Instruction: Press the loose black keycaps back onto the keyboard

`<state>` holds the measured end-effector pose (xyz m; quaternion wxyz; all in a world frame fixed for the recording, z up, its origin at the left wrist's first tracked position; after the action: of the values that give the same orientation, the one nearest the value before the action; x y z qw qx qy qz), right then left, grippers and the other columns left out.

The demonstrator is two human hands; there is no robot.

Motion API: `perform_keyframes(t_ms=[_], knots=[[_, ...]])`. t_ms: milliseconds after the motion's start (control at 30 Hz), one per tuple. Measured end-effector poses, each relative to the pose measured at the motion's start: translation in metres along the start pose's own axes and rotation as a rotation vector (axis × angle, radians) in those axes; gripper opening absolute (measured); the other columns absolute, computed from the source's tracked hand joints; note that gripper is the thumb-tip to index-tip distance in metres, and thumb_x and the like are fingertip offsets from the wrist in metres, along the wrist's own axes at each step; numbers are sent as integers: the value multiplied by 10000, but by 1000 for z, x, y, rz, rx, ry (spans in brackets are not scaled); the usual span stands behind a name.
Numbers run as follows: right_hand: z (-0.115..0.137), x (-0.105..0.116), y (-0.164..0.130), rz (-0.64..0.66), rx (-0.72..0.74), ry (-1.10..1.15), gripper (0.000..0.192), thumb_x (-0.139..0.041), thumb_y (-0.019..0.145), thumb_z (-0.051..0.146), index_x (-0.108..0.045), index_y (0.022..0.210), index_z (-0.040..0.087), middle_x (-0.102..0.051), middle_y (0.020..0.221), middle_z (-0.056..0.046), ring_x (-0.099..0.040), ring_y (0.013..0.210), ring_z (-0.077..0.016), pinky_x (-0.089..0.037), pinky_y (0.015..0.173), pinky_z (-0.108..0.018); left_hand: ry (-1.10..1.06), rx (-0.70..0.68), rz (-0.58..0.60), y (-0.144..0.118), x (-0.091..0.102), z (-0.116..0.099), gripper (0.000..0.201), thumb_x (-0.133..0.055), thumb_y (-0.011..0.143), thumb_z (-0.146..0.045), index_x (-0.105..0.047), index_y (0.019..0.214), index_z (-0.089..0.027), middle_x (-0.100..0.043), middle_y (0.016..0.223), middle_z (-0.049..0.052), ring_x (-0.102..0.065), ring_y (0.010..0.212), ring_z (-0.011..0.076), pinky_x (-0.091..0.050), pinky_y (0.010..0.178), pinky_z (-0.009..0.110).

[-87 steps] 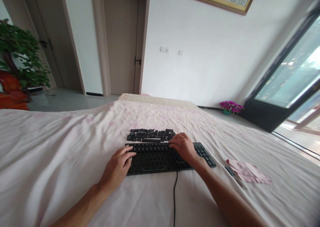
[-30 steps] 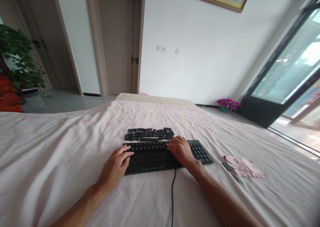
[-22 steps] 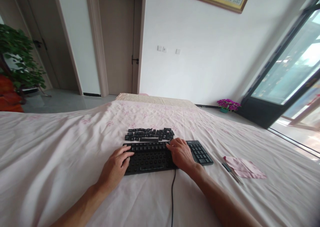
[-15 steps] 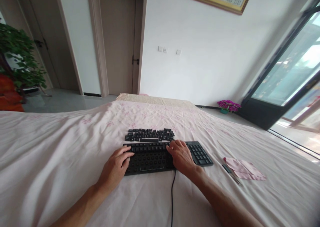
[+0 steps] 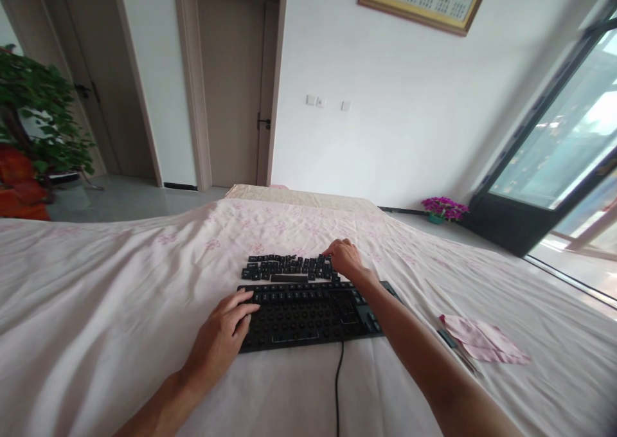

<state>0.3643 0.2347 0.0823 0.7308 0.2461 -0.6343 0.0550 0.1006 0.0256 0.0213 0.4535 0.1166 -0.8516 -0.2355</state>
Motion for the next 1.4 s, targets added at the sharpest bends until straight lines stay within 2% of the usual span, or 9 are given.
perform_keyframes(t_ms=[200, 467, 733, 1000, 1133, 1233, 1333, 1400], knots=[[-1, -19, 22, 66, -7, -38, 318, -561, 726, 80, -770, 829, 296, -690, 1019, -29, -478, 998, -222, -341, 815, -329, 9, 1, -11, 0, 1, -1, 300, -462, 867, -176, -699, 1020, -278, -609, 1255, 25, -548, 1196, 209, -457, 1035, 400], [-3, -33, 42, 174, -52, -96, 243, -595, 727, 152, -777, 843, 264, -705, 1019, -58, -478, 1030, -243, -295, 858, -346, 27, -14, -6, 1, 1, -1, 307, -453, 874, -173, -706, 1019, -271, -615, 1250, 31, -551, 1195, 213, -466, 1029, 413], [1, -36, 55, 234, -102, -156, 191, -608, 740, 223, -776, 830, 214, -725, 905, -115, -485, 1060, -276, -268, 903, -362, 27, -11, -10, 1, 1, -1, 314, -460, 862, -160, -705, 1021, -276, -613, 1251, 30, -555, 1191, 213, -476, 1019, 412], [-2, -40, 58, 239, -127, -128, 165, -674, 683, 227, -776, 812, 245, -734, 891, -91, -548, 1018, -244, -291, 904, -339, 27, 0, 6, 1, 0, 0, 312, -456, 869, -168, -700, 1029, -275, -603, 1266, 29, -547, 1201, 213, -464, 1030, 412], [1, -32, 54, 189, -120, -55, 199, -683, 679, 209, -774, 846, 266, -738, 871, -68, -561, 1037, -243, -315, 910, -334, 19, 5, -3, 1, 1, 0, 309, -464, 864, -172, -702, 1027, -282, -607, 1262, 23, -551, 1197, 212, -465, 1028, 409], [4, -19, 42, 132, -92, 27, 229, -664, 731, 260, -761, 938, 283, -741, 894, -35, -580, 1031, -229, -360, 884, -308, 13, 5, -5, 2, 1, -1, 303, -469, 862, -175, -706, 1019, -280, -613, 1252, 24, -555, 1190, 213, -467, 1026, 408], [7, -6, 17, 101, -51, 125, 254, -626, 786, 297, -738, 1014, 298, -738, 943, 9, -622, 947, -187, -418, 804, -259, 10, 6, -6, 1, 1, -1, 298, -466, 864, -179, -705, 1014, -275, -612, 1252, 26, -557, 1186, 211, -464, 1028, 404], [8, 1, -6, 53, -3, 252, 230, -629, 784, 273, -746, 981, 289, -737, 927, 17, -635, 901, -175, -441, 784, -250, 6, 4, -3, 1, 2, -1, 295, -468, 866, -186, -702, 1020, -278, -608, 1256, 23, -557, 1183, 209, -463, 1028, 403]])
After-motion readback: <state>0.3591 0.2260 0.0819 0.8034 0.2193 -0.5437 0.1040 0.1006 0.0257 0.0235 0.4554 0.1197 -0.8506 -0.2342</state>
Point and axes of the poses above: each hand's wrist, its own y-axis towards the middle knuckle, its own x-axis out of the back of the hand, z = x × y, the point moved 6 cm from there along y, towards the middle knuckle
